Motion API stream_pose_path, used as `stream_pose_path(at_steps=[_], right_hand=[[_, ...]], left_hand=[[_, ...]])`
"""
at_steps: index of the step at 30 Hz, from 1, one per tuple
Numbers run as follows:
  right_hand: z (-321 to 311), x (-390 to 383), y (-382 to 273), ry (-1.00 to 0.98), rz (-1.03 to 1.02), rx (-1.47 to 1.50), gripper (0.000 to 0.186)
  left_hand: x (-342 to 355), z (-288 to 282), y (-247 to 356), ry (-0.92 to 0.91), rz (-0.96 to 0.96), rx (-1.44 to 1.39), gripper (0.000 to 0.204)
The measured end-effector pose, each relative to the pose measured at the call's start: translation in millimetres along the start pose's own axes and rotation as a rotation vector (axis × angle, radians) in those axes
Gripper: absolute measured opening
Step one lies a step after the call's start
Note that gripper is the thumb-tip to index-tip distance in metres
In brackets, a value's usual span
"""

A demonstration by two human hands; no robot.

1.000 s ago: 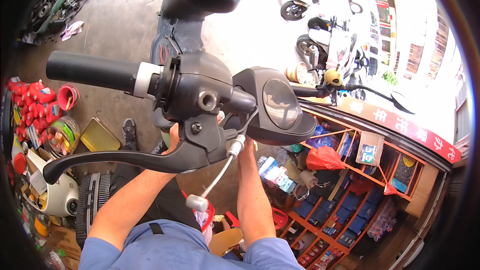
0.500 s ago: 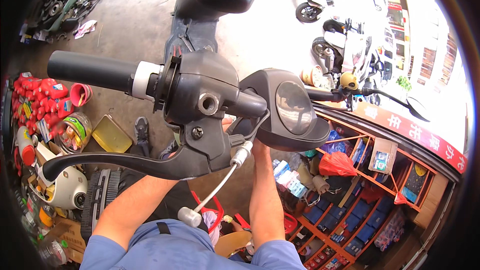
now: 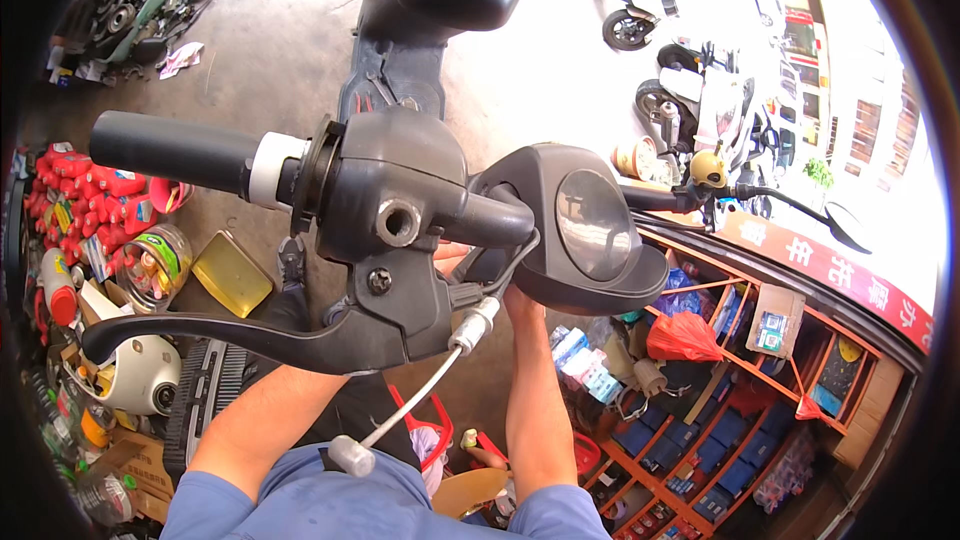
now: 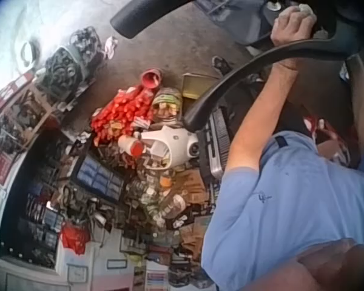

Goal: The recorder is repairing the wiring behind the headlight/instrument cluster of a motorcycle, using wire strippers and connectors.

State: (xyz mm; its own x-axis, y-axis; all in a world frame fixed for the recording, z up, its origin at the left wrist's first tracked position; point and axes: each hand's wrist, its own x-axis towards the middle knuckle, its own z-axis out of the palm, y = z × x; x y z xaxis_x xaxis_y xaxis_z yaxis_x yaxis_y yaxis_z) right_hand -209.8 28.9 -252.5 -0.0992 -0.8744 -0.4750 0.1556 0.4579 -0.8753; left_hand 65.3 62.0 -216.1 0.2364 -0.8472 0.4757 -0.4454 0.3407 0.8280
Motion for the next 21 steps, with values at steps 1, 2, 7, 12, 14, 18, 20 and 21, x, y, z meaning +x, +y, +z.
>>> stream_pose_path(at_steps=[1, 2, 7, 12, 14, 18, 20, 21], right_hand=[[-1, -1, 1, 0.005, 0.002, -0.002, 0.032], [-3, -1, 3, 0.009, 0.002, -0.002, 0.032], [-10, 0, 10, 0.029, -0.003, -0.011, 0.032], [-20, 1, 21, 0.055, -0.005, -0.03, 0.033], [-26, 0, 27, 0.073, -0.005, -0.044, 0.033], [-42, -1, 45, 0.115, -0.01, -0.096, 0.033], [-53, 0, 59, 0.146, -0.017, -0.146, 0.033], [-59, 0, 69, 0.164, -0.023, -0.176, 0.033]], left_hand=[[-1, 0, 0, 0.007, -0.003, -0.012, 0.013], [-2, -1, 1, 0.013, -0.007, -0.026, 0.013], [-5, -1, 2, -0.056, -0.035, -0.007, 0.013], [-4, -2, 1, -0.047, -0.04, -0.043, 0.014], [-2, -1, 2, -0.015, -0.044, -0.045, 0.017], [-1, -1, 2, 0.019, -0.054, -0.092, 0.027], [-2, -1, 1, 0.023, -0.047, -0.083, 0.027], [-2, -1, 1, 0.027, -0.041, -0.073, 0.028]])
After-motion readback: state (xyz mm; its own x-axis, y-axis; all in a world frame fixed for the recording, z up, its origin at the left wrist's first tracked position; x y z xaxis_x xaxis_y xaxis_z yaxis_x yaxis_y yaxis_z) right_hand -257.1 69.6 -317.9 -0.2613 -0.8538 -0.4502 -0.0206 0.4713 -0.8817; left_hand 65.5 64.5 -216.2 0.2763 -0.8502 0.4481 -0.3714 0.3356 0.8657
